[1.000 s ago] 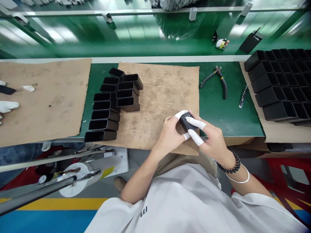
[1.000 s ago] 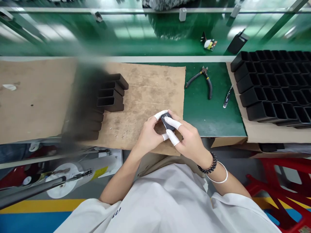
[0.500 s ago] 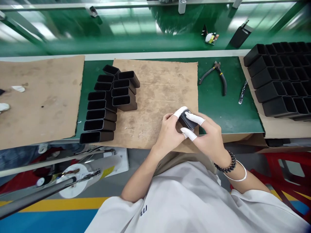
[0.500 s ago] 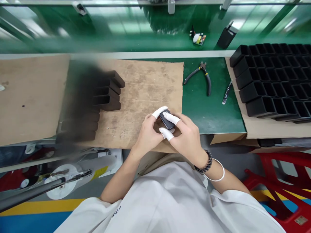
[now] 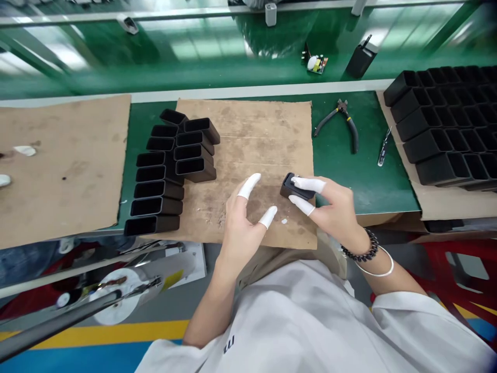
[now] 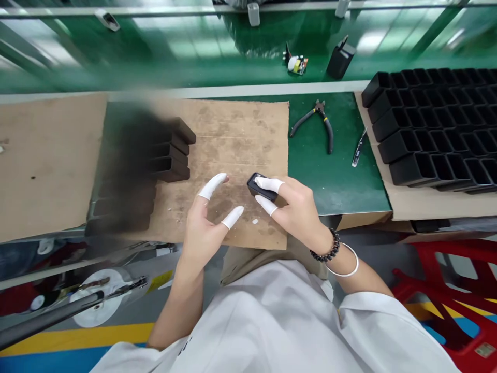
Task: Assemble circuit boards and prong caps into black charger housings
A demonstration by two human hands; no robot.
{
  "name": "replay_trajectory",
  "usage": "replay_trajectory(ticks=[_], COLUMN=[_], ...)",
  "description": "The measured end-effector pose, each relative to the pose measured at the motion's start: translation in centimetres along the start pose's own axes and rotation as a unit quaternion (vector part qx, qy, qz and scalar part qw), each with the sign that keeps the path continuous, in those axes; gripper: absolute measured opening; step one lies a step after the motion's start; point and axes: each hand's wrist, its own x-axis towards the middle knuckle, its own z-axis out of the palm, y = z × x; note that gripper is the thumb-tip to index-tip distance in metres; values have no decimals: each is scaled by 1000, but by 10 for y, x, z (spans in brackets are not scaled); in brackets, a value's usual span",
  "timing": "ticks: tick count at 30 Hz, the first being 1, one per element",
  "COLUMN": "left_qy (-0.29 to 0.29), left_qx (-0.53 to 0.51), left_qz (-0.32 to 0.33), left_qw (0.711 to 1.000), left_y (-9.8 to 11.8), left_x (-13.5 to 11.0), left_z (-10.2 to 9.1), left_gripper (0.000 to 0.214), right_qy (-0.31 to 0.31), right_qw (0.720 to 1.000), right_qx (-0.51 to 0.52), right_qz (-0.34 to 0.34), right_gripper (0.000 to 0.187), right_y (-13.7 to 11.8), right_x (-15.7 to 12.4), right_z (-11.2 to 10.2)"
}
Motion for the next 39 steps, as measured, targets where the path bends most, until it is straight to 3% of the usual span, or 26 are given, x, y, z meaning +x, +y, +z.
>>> replay_trajectory(ticks=[2, 5, 10, 14, 16, 19, 21, 23, 26, 31, 33, 39], left_qy=[15, 17, -38, -60, -47, 7, 36, 47, 36, 13, 11, 19], left_qx=[2, -5, -28, -63, -83, -93, -94, -96, -106, -123, -123, -161], left_qz=[11, 14, 8, 0, 15, 59, 102, 128, 105, 82, 80, 105], left_qw=[1000, 1000, 999, 996, 995, 994, 990, 986, 988, 989, 989, 981], left_y=[1, 2, 4, 3, 4, 9, 14, 18, 19, 16, 16, 20], left_x=[1, 1, -4, -10, -11, -8, -4, 0, 4, 4, 3, 3], left_z=[0, 2, 12, 26, 32, 34, 33, 30, 28, 27, 27, 26], left_gripper=[63, 60, 69, 85, 87, 78, 71, 67, 65, 66, 66, 64], right_qy=[24, -27, -62, -37, -28, -70, -95, -91, -56, 33, 50, 21], right_qw=[1000, 999, 998, 991, 955, 844, 780, 756, 783, 885, 911, 920], right_qx=[3, -23, -13, 82, 216, 409, 477, 504, 489, 361, 311, 303], right_qz=[7, 7, 3, 102, 201, 339, 393, 409, 381, 293, 266, 249], right_gripper=[23, 25, 28, 32, 40, 40, 34, 29, 24, 25, 26, 28], right_y=[1, 6, 8, 4, 3, -3, -9, -16, -24, -22, -20, -9], right_x=[1, 0, -2, -4, -4, -3, -2, -2, -2, -1, 2, 15], right_z=[3, 7, 5, 3, 3, 1, -2, -5, -7, -4, -4, -5])
